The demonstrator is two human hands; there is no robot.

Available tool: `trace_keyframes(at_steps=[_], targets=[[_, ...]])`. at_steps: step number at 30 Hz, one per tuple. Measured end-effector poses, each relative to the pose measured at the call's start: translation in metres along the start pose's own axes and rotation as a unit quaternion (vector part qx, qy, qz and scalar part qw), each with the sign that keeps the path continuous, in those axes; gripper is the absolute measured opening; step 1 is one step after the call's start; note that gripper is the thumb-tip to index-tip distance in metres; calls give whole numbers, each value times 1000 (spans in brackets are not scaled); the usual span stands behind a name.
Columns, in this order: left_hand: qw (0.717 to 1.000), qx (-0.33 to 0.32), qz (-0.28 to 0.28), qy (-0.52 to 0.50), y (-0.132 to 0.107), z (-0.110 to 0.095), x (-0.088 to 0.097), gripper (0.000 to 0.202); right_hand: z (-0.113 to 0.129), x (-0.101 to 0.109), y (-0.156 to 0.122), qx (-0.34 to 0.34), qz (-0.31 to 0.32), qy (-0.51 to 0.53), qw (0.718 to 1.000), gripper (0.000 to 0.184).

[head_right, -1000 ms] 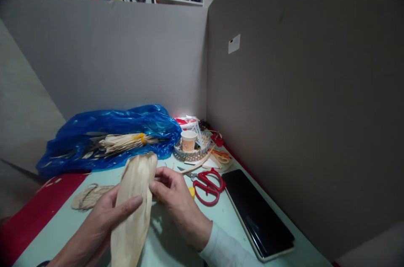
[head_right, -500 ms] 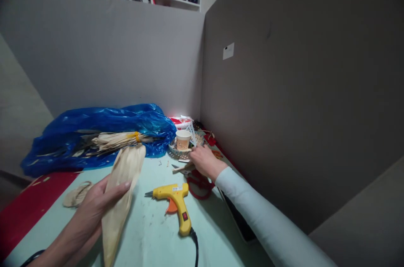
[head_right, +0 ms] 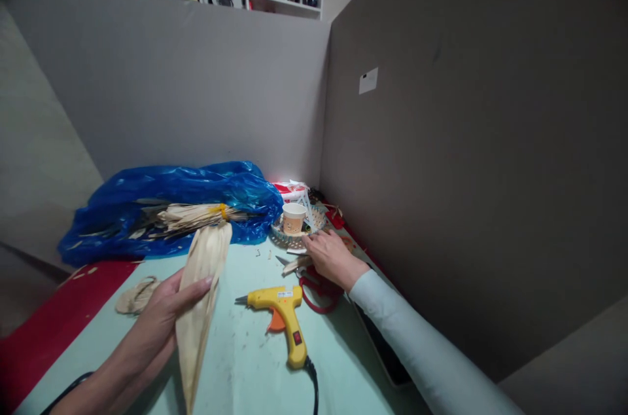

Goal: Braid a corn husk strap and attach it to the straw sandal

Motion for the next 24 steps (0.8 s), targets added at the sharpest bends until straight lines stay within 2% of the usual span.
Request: trace_keyframes(at_steps=[3,5,9,12,15,16,18,20,22,24], targets=[[1000,-13,0,-2,0,0,1,65,-3,-6,-1,-11,-4,28,1000,27],[999,-33,-3,1,1,-1,1,62,-7,-3,-1,-25,-22,61,998,24],[995,-90,-22,28,2,-6,4,52,-12,29,3,-67,-94,165,979,8],[988,-133,-48,65,1,-12,8,46,14,61,3,-94,-142,274,946,20],[979,-165,-64,97,-5,-17,9,43,70,73,-1,-86,-130,384,910,25],[978,-171,-63,101,-7,-18,8,43,90,73,-3,-79,-114,434,890,25],[979,-170,-57,99,-10,-18,7,46,122,65,-5,-95,-57,650,752,32],[982,-159,-52,86,-12,-15,5,48,135,61,-7,-108,-54,762,637,30],[991,-122,-40,40,-11,-9,2,48,134,56,-9,-123,-41,810,572,21],[997,-74,-19,-23,-10,-3,-2,48,129,49,-11,-146,-14,827,543,18]])
Point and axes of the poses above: each hand's wrist, its own y-axis towards the middle knuckle, its own x-axis out of the back of the hand, z = x × y, the point moved 7 cm from there along y, towards the middle knuckle, and after that the axes turned 9 degrees about -z, right-handed, at the moved point
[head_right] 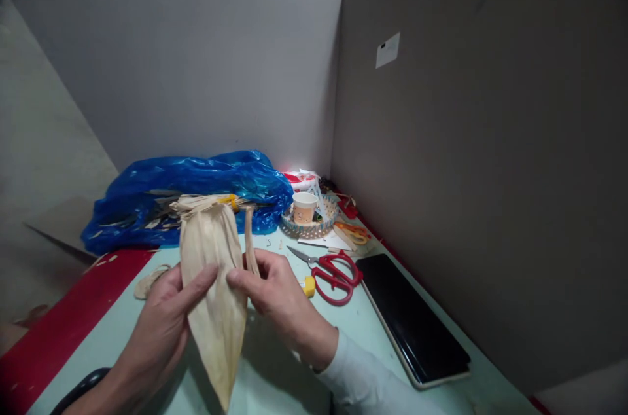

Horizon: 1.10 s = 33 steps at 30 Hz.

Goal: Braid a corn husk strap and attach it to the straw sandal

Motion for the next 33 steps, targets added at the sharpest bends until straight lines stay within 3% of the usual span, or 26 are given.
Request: trace_keyframes(at_steps=[3,8,15,18,26,33], targets=[[997,45,11,-60,1,3,-5,45,-3,8,-1,-35,3,26,999,22],[994,39,26,-95,2,-3,-7,43,-3,7,-4,-51,7,61,997,22],[999,-6,29,-22,2,-3,-2,46,-1,8,-5,-44,5,61,997,18],[999,-21,26,12,1,-2,-3,44,-1,4,-4,-33,28,49,998,28],[996,32,78,2,-2,-4,-14,42,-9,6,-3,-59,9,94,994,41],[996,59,71,5,1,2,-10,40,-16,6,1,-48,0,91,995,40]])
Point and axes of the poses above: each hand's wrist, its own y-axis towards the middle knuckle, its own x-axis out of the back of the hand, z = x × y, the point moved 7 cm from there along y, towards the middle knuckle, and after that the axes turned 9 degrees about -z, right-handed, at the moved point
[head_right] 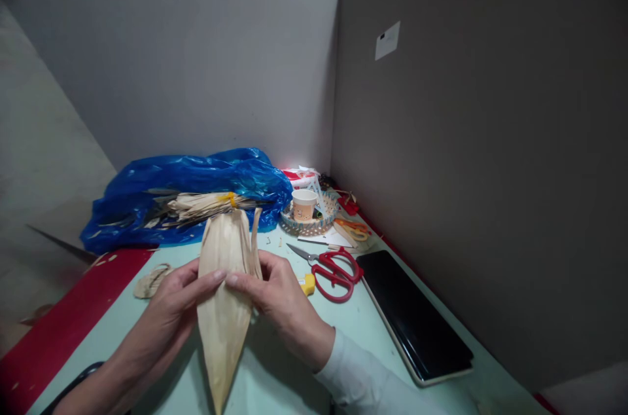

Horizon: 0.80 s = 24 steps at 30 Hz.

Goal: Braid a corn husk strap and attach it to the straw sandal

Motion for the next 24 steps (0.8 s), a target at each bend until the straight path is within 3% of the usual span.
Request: trace_keyframes(at_steps=[15,24], targets=[[988,-38,-13,150,6,-12,5,28,-2,4,1,22,-21,-27,999,36],[995,0,16,101,6,2,4,52,-10,7,1,-30,-40,-29,998,41]])
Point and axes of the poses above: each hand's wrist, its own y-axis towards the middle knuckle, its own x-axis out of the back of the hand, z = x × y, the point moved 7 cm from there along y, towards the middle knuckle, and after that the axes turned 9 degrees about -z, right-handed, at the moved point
